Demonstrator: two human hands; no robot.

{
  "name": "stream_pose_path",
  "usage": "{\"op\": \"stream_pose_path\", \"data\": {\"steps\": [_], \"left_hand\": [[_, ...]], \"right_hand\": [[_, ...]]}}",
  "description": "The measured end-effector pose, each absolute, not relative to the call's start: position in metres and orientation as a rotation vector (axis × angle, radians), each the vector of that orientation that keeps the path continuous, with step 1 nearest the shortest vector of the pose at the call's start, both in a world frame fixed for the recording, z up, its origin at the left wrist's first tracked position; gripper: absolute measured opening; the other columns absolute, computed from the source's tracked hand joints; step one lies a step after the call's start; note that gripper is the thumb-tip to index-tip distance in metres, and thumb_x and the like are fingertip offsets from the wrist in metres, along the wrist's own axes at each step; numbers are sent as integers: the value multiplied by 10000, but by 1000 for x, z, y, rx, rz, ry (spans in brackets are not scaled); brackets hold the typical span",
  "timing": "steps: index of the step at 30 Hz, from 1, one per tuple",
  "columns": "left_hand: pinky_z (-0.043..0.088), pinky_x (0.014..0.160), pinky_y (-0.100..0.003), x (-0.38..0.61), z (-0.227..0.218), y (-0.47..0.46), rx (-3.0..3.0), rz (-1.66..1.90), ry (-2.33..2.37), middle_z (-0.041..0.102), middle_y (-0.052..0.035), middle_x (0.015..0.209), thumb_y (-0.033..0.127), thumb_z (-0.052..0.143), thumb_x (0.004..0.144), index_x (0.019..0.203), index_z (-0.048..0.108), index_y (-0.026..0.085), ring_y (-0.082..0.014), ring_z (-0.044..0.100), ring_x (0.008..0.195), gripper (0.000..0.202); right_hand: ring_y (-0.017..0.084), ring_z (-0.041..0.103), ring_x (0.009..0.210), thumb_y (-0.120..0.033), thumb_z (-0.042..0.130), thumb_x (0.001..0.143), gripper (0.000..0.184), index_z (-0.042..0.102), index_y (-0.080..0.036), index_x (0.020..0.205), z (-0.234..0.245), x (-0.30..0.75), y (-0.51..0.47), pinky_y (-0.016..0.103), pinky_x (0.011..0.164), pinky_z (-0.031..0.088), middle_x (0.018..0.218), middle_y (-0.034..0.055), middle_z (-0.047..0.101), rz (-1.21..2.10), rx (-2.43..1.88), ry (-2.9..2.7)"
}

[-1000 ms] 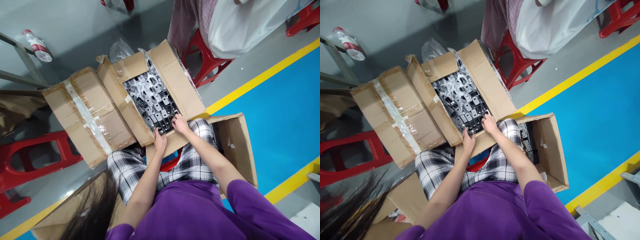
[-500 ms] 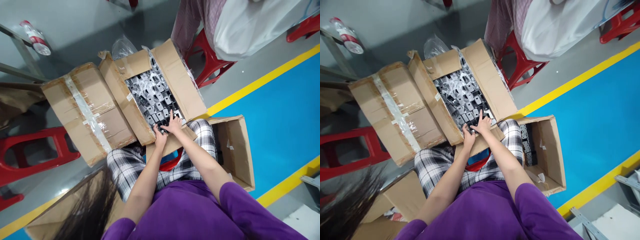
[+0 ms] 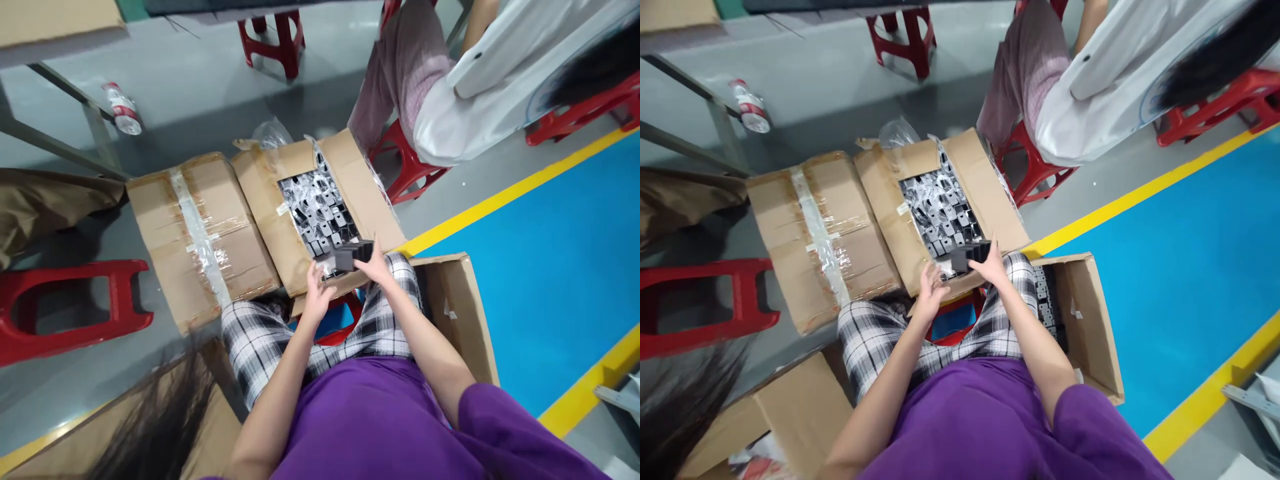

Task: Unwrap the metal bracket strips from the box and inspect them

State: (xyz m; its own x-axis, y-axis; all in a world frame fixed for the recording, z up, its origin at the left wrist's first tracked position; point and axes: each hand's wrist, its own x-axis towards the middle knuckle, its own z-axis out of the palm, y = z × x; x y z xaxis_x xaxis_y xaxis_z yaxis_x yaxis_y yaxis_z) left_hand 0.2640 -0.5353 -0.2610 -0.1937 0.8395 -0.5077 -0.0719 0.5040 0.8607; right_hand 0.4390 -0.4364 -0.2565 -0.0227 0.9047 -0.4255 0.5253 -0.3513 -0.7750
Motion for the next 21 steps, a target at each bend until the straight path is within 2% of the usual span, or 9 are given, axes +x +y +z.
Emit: {"op": "stream_pose_path", "data": {"steps": [4,8,10,14,17,21], "left_hand": [[304,1201,-517,236,-199,-577,962,1060,1452,351,-149,1589,349,725,779,1495,245,305,-285,310,1492,863],[223,1232,-557,226,-119,-589,1509,1135,1427,240,-123,1642,396,809,725,1545,183,356,-316,232,1519,1032],[237,1214,-602,223,-79,-584,1764,1249,1394,214,-148,1645,410,859,664,1555,158,351,-357,222,1515,1135],[238,1187,-656,206,-12,-576,2123,1533,1353,243,-184,1622,430,931,535,1543,189,319,-414,209,1506,1257],[325,1170,-600,192,23,-580,2194,1651,1270,327,-199,1574,453,945,487,1533,175,315,-385,338,1462,1306],[485,1057,-505,193,56,-591,2229,1758,1238,546,-155,1367,483,954,430,1486,239,307,-316,587,1244,1287]], "right_hand": [[279,566,1240,-606,571,772,829,342,-284,1500,-191,450,-466,514,1088,422,1337,95,599,1722,-1292,-959],[270,588,1186,-682,419,849,652,495,-335,1396,-126,415,-500,517,1022,475,1278,54,643,1991,-880,-725],[249,597,1156,-693,412,854,638,500,-355,1389,-94,396,-512,504,1018,476,1252,35,654,2100,-718,-662],[208,627,1053,-659,541,801,685,476,-360,1414,-38,371,-523,477,1016,475,1135,10,685,2246,-428,-606],[193,650,970,-612,569,798,681,457,-383,1429,-10,361,-526,471,973,506,1036,-6,696,2314,-284,-622],[187,666,909,-585,612,781,684,465,-405,1424,12,352,-533,431,887,559,978,-12,702,2318,-96,-678]]}}
